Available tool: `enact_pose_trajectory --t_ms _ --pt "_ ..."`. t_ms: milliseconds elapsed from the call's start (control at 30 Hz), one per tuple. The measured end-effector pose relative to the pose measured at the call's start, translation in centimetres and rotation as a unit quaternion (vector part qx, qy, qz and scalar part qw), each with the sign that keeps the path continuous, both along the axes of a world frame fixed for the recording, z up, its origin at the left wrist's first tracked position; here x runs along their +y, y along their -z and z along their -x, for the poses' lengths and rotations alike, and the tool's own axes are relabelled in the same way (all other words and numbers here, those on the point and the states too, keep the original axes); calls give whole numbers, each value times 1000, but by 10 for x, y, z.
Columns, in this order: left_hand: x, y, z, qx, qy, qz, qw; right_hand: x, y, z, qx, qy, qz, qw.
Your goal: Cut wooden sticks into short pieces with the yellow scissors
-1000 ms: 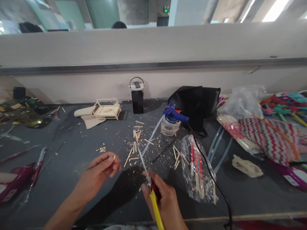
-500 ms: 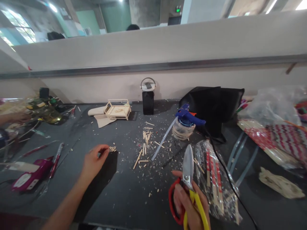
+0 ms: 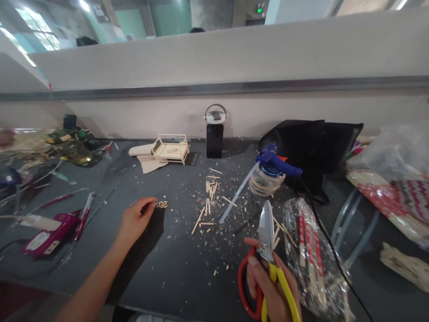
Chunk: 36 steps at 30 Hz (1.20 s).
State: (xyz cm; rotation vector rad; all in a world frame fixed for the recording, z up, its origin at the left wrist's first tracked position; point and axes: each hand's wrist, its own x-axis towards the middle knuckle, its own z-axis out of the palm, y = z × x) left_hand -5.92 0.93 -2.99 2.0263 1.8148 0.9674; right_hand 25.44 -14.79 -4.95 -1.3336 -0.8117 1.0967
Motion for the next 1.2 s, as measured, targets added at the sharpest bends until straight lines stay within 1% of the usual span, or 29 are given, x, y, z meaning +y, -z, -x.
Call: enact_pose_trajectory --t_ms 200,267,300,367,500,600,667,767,867,1033,1200 --pt "-2 -9 3 -8 -70 -20 997 -1 -4 1 -15 -1 4 1000" --pt "-5 -12 0 -7 -76 -28 997 -1 -5 1 -13 -3 12 1000" --pt "-7 -13 -2 -4 -70 -29 997 -1 -5 1 -11 -4 12 1000" --pt "-13 -15 -11 7 -37 -23 999 0 -5 2 -6 -1 9 1000" --pt "-26 -20 -43 44 76 -1 996 2 -9 4 6 0 7 1000" --pt "-33 -26 -71 99 183 39 977 3 -12 6 7 -1 6 1000" --pt "-34 -28 -86 133 221 79 963 3 -13 6 9 -1 5 1000" --pt "-31 -30 -99 149 230 118 954 2 -12 5 9 -12 -1 1000" --pt "-27 -30 -105 141 250 117 951 1 -10 3 12 -25 -3 1000" --pt "-21 -30 -112 171 297 119 932 4 -12 4 10 -25 0 1000" --pt "-16 -28 -123 172 290 131 932 6 -16 7 17 -13 2 1000"
